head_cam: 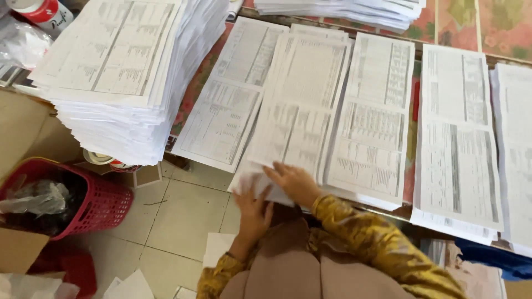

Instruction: The person sits on the floor and sorts through a large stack of printed documents. They pick up sheets, flip through them, and place them into separate piles on the tiled floor. Another person is visible in the background handling similar stacks of paper.

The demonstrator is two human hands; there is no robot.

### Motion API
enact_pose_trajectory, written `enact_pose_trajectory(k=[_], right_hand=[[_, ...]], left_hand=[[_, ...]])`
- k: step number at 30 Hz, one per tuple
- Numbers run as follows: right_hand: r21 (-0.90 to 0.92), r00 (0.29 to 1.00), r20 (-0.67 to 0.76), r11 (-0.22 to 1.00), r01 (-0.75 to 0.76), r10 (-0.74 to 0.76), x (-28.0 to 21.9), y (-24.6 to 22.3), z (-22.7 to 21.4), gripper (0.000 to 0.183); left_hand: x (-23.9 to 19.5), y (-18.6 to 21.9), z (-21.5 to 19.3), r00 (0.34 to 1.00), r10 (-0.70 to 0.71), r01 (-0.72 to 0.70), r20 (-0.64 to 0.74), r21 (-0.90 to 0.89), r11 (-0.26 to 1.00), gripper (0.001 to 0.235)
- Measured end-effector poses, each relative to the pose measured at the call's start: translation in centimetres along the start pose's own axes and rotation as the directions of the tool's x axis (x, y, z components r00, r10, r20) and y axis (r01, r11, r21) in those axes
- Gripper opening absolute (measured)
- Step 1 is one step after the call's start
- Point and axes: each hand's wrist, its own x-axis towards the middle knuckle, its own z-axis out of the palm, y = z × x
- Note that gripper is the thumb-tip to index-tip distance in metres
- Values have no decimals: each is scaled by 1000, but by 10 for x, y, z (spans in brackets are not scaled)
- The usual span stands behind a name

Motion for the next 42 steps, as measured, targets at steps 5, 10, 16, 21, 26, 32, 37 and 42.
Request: enact_pose_trajectory(k=[5, 10, 16, 21, 26, 32, 37, 42], right_hand=[[19, 990, 125, 998, -67, 64, -12, -16, 0, 57], [45, 988, 82, 990, -136, 132, 8, -30, -23, 66], [696, 961, 209, 663, -276, 181, 10, -41, -44, 71], [841, 840, 200, 351, -411, 504, -11, 12, -51, 41], [837, 558, 152, 194, -512, 816, -67, 95, -41, 23], [855, 357, 513, -428, -294, 780, -87, 128, -82, 33], [694, 320, 704, -710, -121, 633, -115, 158, -88, 72], [685, 574, 567, -725, 70, 591, -157, 192, -116, 102]], left_hand=[[23, 25, -25, 557, -825, 535, 99, -802, 265, 106], [26, 11, -3, 375, -681, 406, 629, -772, -489, 24], [71, 82, -38, 506, -698, 501, 507, -831, -241, 52], [18, 17, 32, 742, -614, 652, 270, -507, 565, 44], [17, -45, -14, 780, -609, 609, 145, -400, 685, 36], [0, -161, -133, 969, -228, 246, 95, -301, 921, 24], [-46, -223, -191, 959, 256, -239, 123, -140, 961, 90], [1, -178, -213, 513, -690, 761, 511, -643, 89, 34]])
